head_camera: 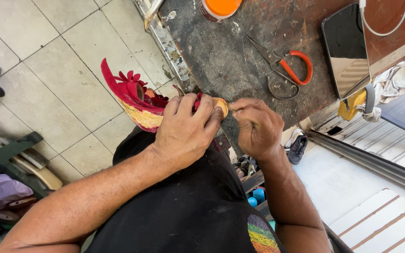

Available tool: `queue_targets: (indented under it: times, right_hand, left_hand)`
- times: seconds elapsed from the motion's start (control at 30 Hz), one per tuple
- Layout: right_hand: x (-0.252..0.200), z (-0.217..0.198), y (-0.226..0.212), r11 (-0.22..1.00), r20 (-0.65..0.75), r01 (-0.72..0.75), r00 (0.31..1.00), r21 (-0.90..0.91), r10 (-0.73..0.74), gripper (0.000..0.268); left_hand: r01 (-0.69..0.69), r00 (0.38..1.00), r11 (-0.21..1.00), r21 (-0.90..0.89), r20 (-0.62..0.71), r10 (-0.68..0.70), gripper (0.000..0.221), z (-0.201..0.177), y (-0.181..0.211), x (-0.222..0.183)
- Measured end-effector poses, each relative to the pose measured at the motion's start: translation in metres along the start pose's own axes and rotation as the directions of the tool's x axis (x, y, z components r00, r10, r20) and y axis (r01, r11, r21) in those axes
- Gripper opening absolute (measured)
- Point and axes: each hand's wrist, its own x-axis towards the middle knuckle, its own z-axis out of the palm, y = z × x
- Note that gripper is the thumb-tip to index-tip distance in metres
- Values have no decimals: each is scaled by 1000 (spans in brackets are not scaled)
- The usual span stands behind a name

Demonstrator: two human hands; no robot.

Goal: Trimming excess material and repairing a red high-heeled shoe at a workbench using scissors.

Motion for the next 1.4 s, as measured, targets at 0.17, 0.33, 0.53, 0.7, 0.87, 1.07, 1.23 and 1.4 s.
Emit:
queue_targets:
  times: [0.17,0.33,0.53,0.7,0.87,1.07,1.23,1.4]
  right_hand:
    - [-16,0,-13,995,-7,0,1000,-100,-1,9]
    - [-32,9,-23,988,-33,-40,999,-149,36,8]
    - [-36,12,-20,995,-64,-39,997,-93,33,8]
    - [-28,11,-17,999,-126,-50,991,4,50,6]
    - [-15,12,-8,997,-125,-33,992,-69,25,2]
    - [-4,23,11,994,-166,-38,985,102,55,4]
    - [-11,-3,-8,894,8,-432,900,-122,436,16]
    - [-8,-3,-25,811,143,-346,877,-472,458,27]
  left_hand:
    - [-6,1000,1000,-4,4,6,19,0,-1,-1]
    - [-10,1000,1000,1,1,10,19,0,-2,-2]
    - [-19,1000,1000,16,-2,19,20,3,-2,-3]
    - [-25,1000,1000,7,6,25,19,1,-1,-2]
    - [-25,1000,1000,9,3,25,19,4,1,-3]
    - [-12,1000,1000,10,11,12,20,5,2,-6]
    - [3,1000,999,-45,-11,-3,19,8,-1,-9]
    - [19,989,984,-180,-140,-44,16,21,-10,-16]
